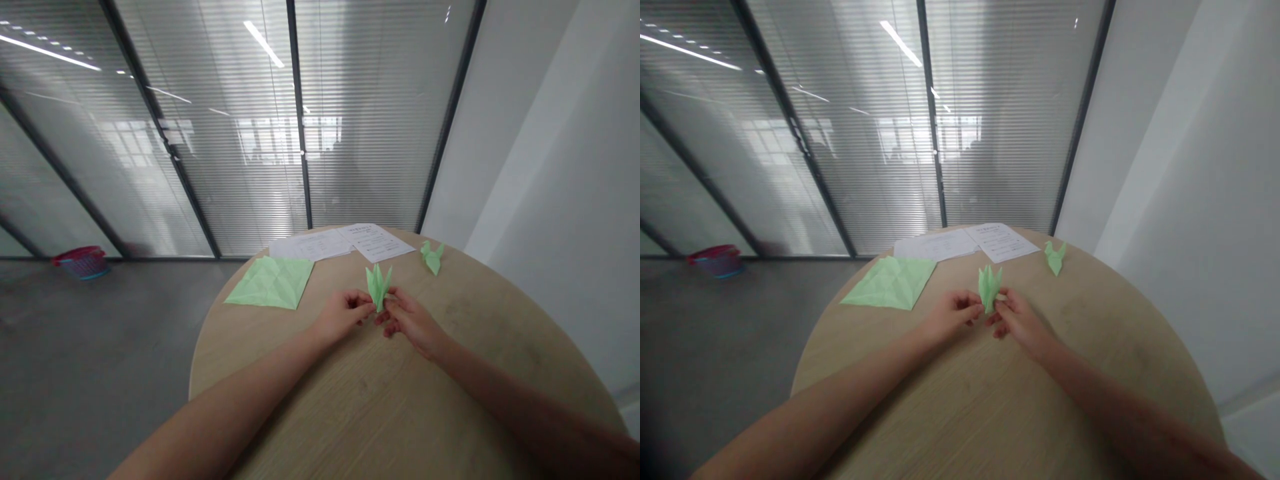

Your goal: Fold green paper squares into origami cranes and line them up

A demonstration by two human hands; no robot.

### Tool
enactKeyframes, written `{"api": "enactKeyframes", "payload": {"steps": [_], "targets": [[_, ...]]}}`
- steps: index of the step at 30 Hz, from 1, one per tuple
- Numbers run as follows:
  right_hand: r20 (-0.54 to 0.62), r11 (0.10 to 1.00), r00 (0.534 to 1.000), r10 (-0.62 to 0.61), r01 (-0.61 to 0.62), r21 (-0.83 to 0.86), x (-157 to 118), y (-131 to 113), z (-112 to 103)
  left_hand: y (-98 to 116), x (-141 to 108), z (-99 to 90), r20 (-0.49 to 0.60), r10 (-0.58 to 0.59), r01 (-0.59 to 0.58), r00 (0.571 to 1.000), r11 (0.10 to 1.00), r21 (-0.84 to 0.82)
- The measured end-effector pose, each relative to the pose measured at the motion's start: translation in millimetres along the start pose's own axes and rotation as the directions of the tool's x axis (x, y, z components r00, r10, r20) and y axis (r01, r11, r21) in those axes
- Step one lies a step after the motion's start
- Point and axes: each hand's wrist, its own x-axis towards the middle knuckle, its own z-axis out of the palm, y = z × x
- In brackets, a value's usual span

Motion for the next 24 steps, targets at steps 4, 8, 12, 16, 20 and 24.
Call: {"api": "enactKeyframes", "payload": {"steps": [4,8,12,16,20,24], "targets": [[-0.062,0.999,0.997,-0.035,0.032,-0.041,0,3,0,-4,0,1.3,-0.038,0.027,-0.026,0.999,0.999,0.036],[-0.056,0.989,0.995,-0.084,0.077,-0.126,2,5,-1,-4,0,1.6,-0.07,0.089,-0.079,0.994,0.987,0.137],[-0.054,0.975,0.991,-0.122,0.11,-0.191,3,5,0,3,-5,2.5,-0.054,0.156,-0.138,0.986,0.957,0.256],[-0.02,0.971,0.994,-0.112,0.105,-0.215,1,1,-1,7,-8,3.7,-0.035,0.185,-0.168,0.982,0.945,0.282],[0.013,0.978,0.996,-0.091,0.091,-0.189,-3,-3,-1,6,-7,3.5,-0.069,0.174,-0.147,0.982,0.945,0.291],[0.079,0.982,0.993,-0.09,0.101,-0.158,-5,-4,-1,5,-6,2.5,-0.081,0.175,-0.149,0.981,0.954,0.262]]}}
